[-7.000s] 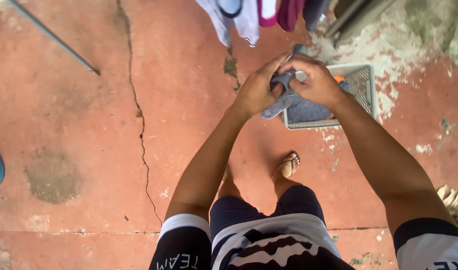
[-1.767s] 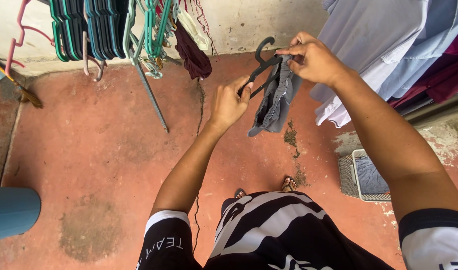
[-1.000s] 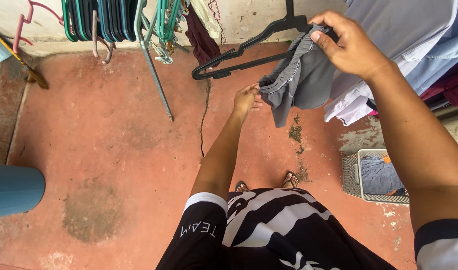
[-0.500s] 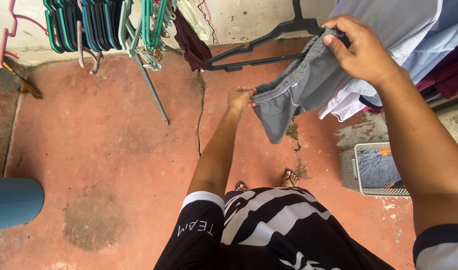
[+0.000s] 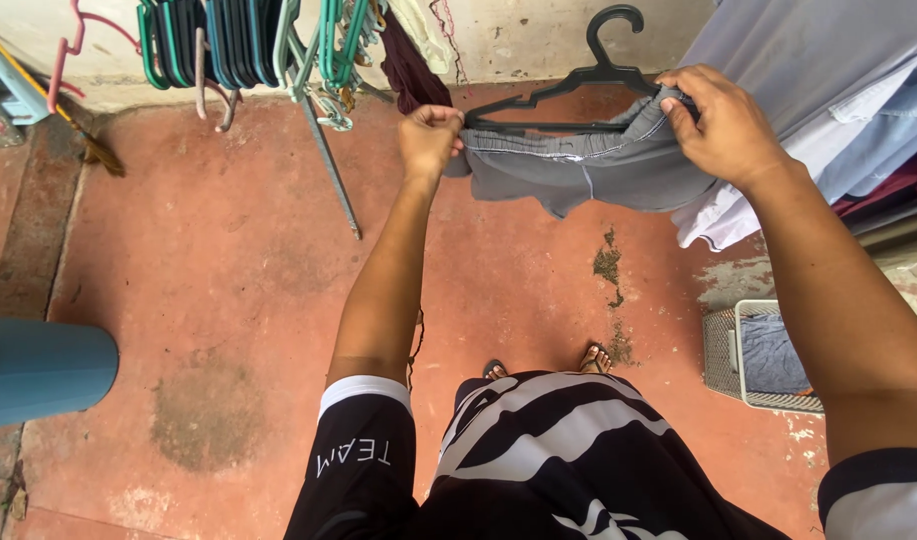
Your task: Hanging various shirts and shorts on clothes hangers and placing them on a drying rack.
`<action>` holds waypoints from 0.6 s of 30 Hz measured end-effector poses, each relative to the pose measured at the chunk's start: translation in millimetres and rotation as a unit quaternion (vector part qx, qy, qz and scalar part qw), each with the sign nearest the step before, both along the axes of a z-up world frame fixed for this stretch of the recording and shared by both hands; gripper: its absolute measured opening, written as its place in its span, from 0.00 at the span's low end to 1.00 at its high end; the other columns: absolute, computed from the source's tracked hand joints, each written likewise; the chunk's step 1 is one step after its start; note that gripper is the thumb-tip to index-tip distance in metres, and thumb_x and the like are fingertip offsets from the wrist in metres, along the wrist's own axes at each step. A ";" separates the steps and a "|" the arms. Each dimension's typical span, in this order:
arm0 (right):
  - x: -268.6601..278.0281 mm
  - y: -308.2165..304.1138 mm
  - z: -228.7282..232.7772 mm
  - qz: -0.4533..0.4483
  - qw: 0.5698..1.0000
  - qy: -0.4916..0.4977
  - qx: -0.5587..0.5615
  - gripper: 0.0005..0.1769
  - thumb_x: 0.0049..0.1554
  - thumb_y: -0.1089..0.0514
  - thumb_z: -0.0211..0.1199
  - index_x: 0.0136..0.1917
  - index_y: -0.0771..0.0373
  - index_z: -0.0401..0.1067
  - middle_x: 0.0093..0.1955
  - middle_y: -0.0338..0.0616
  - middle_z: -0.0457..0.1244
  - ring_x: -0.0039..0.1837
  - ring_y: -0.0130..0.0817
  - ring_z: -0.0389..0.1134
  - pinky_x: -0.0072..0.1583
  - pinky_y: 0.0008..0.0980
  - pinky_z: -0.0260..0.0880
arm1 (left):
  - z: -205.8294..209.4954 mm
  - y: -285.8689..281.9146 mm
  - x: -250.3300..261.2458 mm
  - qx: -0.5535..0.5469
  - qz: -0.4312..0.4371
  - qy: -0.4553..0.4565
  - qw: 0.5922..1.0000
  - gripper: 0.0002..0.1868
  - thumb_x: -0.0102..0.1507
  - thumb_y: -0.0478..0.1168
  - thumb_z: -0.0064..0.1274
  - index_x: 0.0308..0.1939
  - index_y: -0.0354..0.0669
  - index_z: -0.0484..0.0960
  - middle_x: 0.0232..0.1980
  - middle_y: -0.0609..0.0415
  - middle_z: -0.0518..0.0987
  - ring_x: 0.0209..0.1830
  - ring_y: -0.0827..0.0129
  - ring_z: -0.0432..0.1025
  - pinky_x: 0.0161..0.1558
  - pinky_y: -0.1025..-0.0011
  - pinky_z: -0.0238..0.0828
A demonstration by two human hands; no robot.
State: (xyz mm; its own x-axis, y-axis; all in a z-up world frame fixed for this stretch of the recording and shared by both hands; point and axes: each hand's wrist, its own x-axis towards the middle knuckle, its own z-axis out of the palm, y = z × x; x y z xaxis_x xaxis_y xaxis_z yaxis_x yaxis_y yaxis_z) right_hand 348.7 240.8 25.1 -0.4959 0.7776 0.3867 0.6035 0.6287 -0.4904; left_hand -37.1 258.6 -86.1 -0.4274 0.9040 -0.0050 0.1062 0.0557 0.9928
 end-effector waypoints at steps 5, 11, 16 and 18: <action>-19.6 4.4 -5.5 0.004 1.000 -0.001 0.012 0.13 0.71 0.60 0.57 0.66 0.64 0.70 0.62 0.55 0.65 0.62 0.58 0.66 0.61 0.48 0.67 | 9.5 -0.3 -15.8 0.078 0.008 0.028 0.997 0.04 0.60 0.31 0.63 0.33 0.36 0.83 0.26 0.58 0.82 0.19 0.80 0.73 0.21 0.78 0.69; -49.7 5.6 -10.4 0.049 0.999 -0.006 0.007 0.13 0.68 0.60 0.59 0.65 0.64 0.70 0.61 0.55 0.66 0.62 0.57 0.67 0.61 0.46 0.67 | 55.3 -41.0 -11.1 0.162 -0.056 0.354 0.919 0.08 0.50 0.33 0.65 0.26 0.43 0.79 0.33 0.58 0.79 0.34 0.68 0.75 0.36 0.73 0.72; -59.5 12.9 -10.7 0.082 0.995 0.050 -0.021 0.13 0.69 0.60 0.59 0.66 0.64 0.69 0.60 0.54 0.65 0.62 0.54 0.67 0.62 0.44 0.67 | 92.4 -60.4 -10.8 0.172 -0.180 0.366 0.897 0.11 0.58 0.30 0.63 0.38 0.35 0.74 0.42 0.53 0.75 0.43 0.61 0.75 0.46 0.70 0.69; -61.5 13.3 -10.0 0.104 0.992 0.063 -0.016 0.13 0.70 0.60 0.60 0.67 0.63 0.70 0.57 0.52 0.66 0.60 0.48 0.68 0.61 0.41 0.67 | 70.6 -46.0 -20.6 0.195 -0.250 0.305 0.898 0.06 0.71 0.37 0.59 0.44 0.42 0.76 0.43 0.60 0.81 0.49 0.69 0.79 0.56 0.73 0.75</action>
State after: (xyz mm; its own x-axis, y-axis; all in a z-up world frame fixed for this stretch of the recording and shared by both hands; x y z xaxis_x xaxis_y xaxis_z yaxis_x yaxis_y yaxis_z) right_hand 287.2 254.1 15.0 -0.5960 0.6762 0.4331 0.3951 0.7165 -0.5749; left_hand -57.6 212.6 -15.5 0.2169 0.8657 0.4512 0.5526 -0.4899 0.6743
